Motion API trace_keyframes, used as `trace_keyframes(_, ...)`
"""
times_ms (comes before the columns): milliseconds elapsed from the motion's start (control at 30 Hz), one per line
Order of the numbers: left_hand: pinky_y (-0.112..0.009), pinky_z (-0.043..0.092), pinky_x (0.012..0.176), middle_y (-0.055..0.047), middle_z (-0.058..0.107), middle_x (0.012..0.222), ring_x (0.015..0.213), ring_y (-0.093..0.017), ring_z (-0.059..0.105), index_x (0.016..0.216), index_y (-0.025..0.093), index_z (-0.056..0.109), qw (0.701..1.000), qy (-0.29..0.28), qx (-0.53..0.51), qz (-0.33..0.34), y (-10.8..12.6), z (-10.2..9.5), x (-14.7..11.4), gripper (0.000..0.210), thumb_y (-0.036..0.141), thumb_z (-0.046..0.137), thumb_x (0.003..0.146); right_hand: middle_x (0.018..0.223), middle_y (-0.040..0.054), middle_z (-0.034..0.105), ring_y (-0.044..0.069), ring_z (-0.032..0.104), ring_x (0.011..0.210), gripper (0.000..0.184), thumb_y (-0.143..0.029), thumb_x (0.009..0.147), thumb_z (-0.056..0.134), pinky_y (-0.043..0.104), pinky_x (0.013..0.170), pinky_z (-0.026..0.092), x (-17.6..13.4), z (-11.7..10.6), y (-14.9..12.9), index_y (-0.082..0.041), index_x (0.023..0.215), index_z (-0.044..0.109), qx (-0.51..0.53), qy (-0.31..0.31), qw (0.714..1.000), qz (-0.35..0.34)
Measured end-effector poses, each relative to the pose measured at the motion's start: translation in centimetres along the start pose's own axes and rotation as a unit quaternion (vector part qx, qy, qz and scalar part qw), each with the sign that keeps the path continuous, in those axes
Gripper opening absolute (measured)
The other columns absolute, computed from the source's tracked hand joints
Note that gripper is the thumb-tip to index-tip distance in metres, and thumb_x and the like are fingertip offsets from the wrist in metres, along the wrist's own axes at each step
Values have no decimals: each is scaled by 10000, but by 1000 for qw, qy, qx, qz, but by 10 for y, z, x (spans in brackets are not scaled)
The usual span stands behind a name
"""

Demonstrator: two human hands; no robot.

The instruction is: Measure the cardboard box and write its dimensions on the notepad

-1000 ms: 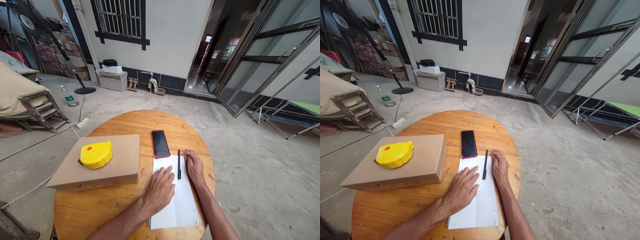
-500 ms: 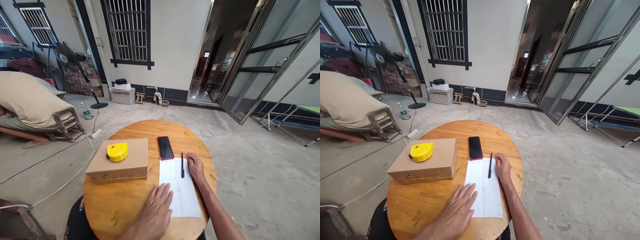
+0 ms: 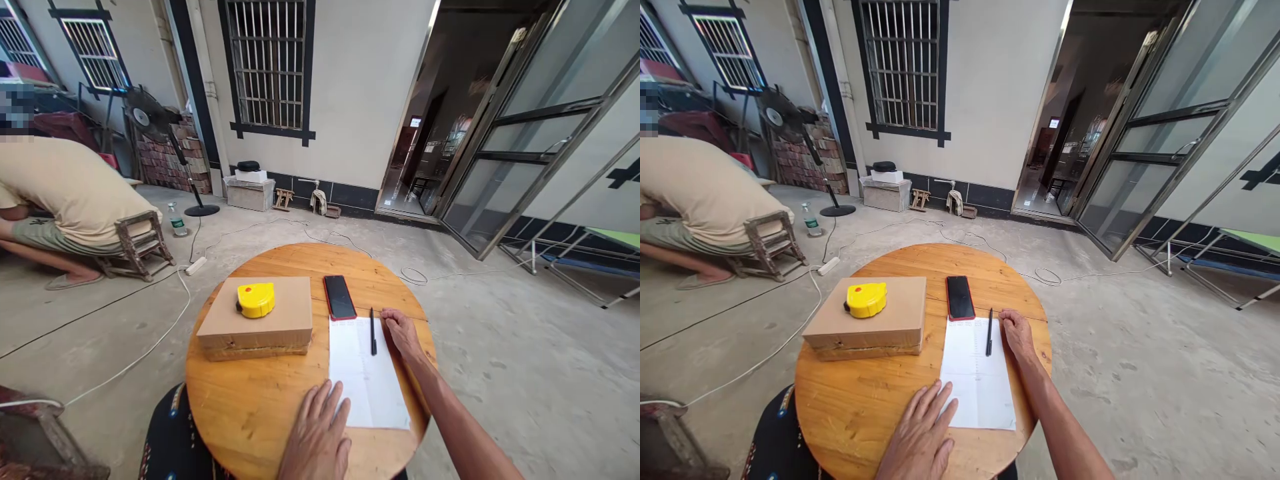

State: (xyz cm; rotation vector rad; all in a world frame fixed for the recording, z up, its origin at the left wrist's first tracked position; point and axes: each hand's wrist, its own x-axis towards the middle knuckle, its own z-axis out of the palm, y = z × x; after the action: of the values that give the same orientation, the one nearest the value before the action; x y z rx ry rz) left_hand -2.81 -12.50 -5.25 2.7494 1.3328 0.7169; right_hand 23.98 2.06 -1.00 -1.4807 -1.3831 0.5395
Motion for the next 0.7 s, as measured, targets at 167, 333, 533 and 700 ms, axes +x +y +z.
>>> trace_keyframes(167, -482, 421, 1047, -48, 490, 1446, 1294, -294, 479, 1262, 261, 582, 1000, -9, -25, 6, -3, 4, -2, 464, 502, 557, 866, 851, 76, 728, 246, 658, 826, 229, -323, 674, 515, 382, 805, 506, 3, 1, -3, -178, 734, 683, -13, 20, 999, 35)
trace_keyframes(333, -438, 434, 1020, -56, 591, 1330, 1214, -284, 527, 1134, 252, 622, 998, 53, 1, 46, -9, 30, -3, 443, 568, 590, 825, 924, 151, 729, 329, 656, 945, 310, -378, 660, 522, 496, 871, 474, 11, 10, -13, -157, 793, 694, -34, 80, 995, 49)
trace_keyframes(533, -358, 453, 976, 31, 684, 1047, 1047, -206, 596, 842, 285, 646, 994, 101, 7, 51, -9, 49, 3, 51, 297, 602, 865, 1189, 152, 664, 322, 573, 1168, 320, -445, 744, 571, 454, 924, 462, 10, 66, -84, -190, 881, 709, -9, 17, 999, -42)
trace_keyframes(700, -347, 496, 914, 38, 699, 937, 932, -187, 610, 853, 361, 696, 997, 54, -52, -2, -9, 42, 5, 131, 270, 601, 858, 1299, 104, 597, 306, 518, 1236, 279, -378, 799, 638, 501, 1027, 402, -10, 129, -175, -243, 1039, 684, -21, -108, 974, -198)
